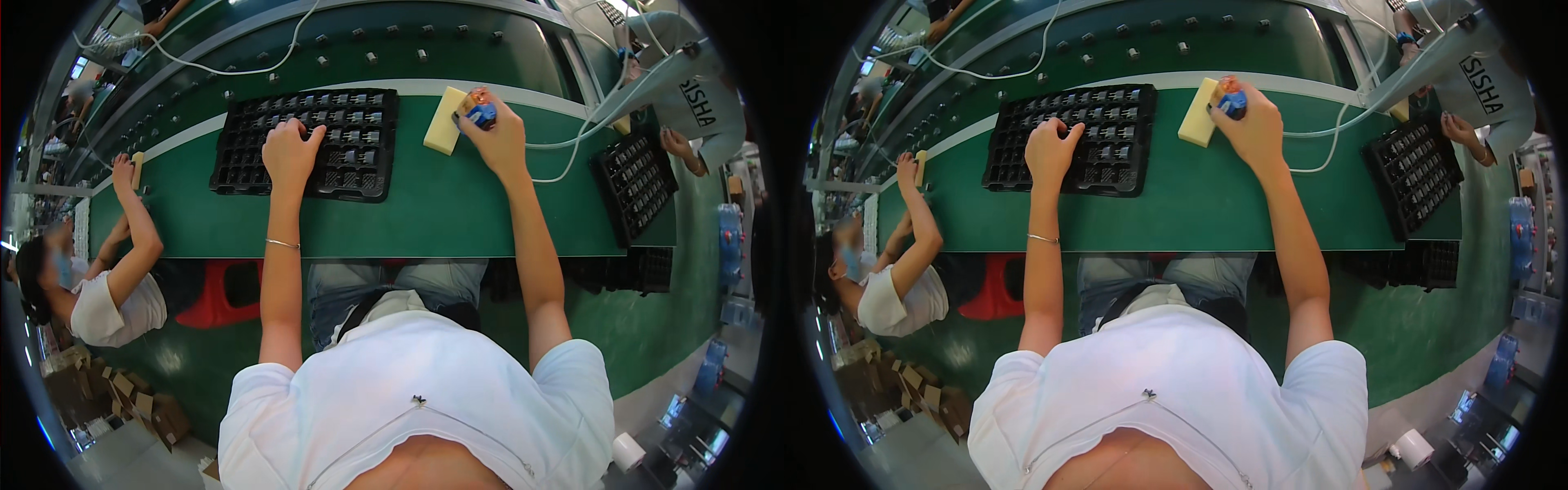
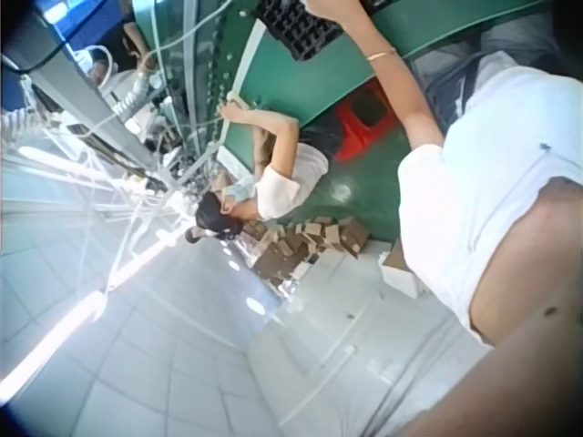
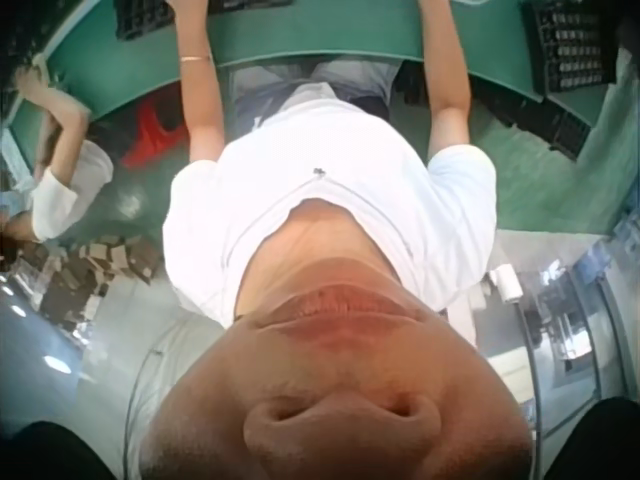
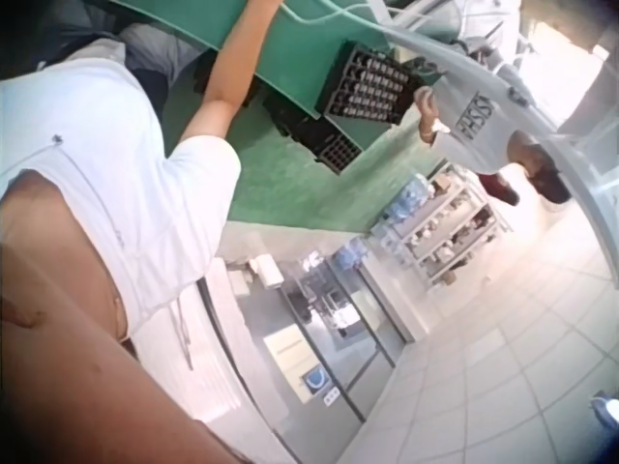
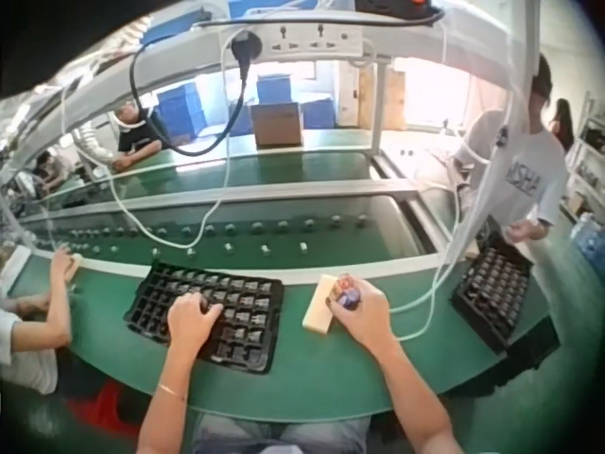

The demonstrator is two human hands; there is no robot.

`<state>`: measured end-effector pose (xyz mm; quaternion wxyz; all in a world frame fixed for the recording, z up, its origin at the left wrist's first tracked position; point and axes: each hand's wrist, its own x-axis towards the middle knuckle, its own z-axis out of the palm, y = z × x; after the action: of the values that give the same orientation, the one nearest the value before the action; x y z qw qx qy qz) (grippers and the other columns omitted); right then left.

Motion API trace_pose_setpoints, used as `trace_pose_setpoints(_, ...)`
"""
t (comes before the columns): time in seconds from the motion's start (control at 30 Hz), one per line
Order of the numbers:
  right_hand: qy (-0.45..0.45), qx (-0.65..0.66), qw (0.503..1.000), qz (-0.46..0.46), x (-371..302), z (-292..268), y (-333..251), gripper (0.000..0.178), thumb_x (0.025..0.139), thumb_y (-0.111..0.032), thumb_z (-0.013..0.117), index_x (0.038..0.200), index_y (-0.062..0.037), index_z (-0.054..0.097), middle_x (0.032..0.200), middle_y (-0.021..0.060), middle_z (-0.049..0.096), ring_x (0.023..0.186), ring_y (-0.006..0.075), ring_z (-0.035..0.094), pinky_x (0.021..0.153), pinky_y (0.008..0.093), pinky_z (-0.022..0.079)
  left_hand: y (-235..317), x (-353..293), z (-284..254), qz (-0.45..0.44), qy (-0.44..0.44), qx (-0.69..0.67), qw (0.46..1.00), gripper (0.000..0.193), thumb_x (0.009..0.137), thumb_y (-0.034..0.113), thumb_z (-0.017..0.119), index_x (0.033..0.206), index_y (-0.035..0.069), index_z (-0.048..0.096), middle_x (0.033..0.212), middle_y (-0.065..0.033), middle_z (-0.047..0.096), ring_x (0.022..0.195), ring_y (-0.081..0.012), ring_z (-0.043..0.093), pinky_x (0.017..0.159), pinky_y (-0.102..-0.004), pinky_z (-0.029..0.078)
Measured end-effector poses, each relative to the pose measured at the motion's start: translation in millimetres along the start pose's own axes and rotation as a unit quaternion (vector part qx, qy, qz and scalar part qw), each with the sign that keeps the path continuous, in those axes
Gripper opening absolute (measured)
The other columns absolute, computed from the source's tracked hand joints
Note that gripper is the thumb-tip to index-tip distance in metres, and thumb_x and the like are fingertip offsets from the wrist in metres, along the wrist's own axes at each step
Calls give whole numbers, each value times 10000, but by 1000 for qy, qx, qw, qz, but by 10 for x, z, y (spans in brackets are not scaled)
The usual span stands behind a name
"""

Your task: Manually assembling small electronic parts into a plastic tray on a factory production line.

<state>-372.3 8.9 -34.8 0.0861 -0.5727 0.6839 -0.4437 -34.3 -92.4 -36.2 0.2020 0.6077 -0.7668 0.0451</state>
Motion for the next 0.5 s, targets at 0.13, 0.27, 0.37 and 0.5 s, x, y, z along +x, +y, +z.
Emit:
trace_pose_setpoints(0.13, 21, -33, 999, -35, -43, 78, -143, 470, 753, -301, 767, 1104, -3, 673, 875, 137, 681, 723, 248, 670, 696, 334, 539, 27, -6, 18, -8, 5, -23, 1000, 394, 819, 426, 737, 785, 42, 657, 827, -108, 651, 786, -315, 640, 681, -433, 507)
trace_pose_setpoints(0.27, 31, -31, 998, -42, -61, 105, -124, 436, 754, -288, 766, 1072, -4, 673, 871, 119, 667, 684, 228, 655, 665, 329, 533, 43, -44, -19, -14, 10, -48, 999, 329, 827, 349, 743, 763, 40, 652, 826, -91, 652, 756, -297, 634, 643, -416, 488)
trace_pose_setpoints(0.37, 30, -27, 999, -35, -59, 113, -127, 434, 755, -285, 768, 1072, -4, 675, 872, 117, 670, 680, 221, 656, 662, 326, 534, 57, -48, -9, 1, 25, -58, 998, 283, 837, 296, 740, 765, 38, 647, 809, -85, 650, 719, -293, 625, 630, -416, 476)
trace_pose_setpoints(0.5, 28, -29, 999, -25, -65, 110, -163, 440, 754, -287, 770, 1076, -3, 678, 880, 118, 675, 689, 226, 661, 667, 327, 537, 4, -44, 1, -41, 12, -134, 990, 241, 847, 245, 731, 769, 37, 636, 778, -92, 635, 692, -283, 620, 627, -403, 471)
